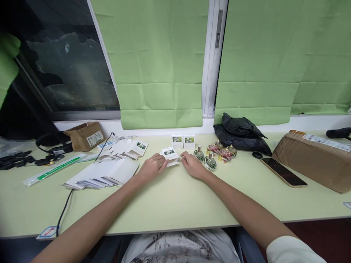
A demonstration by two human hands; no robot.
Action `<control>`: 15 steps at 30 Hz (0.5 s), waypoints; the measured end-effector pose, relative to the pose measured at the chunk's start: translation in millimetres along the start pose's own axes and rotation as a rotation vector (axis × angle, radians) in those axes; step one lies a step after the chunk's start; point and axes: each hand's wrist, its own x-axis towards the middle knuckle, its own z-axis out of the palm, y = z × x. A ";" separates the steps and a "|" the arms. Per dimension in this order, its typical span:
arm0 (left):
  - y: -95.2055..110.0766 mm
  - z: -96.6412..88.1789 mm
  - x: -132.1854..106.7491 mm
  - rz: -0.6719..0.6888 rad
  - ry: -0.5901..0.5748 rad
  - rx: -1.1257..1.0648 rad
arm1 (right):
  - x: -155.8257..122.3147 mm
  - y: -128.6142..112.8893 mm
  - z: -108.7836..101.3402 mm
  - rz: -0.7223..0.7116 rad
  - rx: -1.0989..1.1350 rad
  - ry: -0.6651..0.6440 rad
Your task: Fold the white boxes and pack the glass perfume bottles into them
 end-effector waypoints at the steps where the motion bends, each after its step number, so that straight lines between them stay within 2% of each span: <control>1: 0.7 0.6 -0.5 0.026 -0.013 -0.006 | 0.5 -0.5 0.0 0.011 0.011 0.004; 5: 4.0 2.3 -2.4 0.138 -0.034 -0.029 | 1.0 -3.7 -1.7 0.051 0.052 0.015; 8: 6.6 2.1 -3.2 0.178 0.009 -0.115 | 0.7 -4.1 -2.6 0.131 0.136 0.018; 11: 8.6 0.2 -3.2 0.176 0.045 -0.224 | 1.3 0.7 -0.4 0.202 0.244 0.036; 15: 10.0 -3.4 -2.9 0.119 0.023 -0.334 | 5.8 9.8 8.8 0.258 0.457 0.088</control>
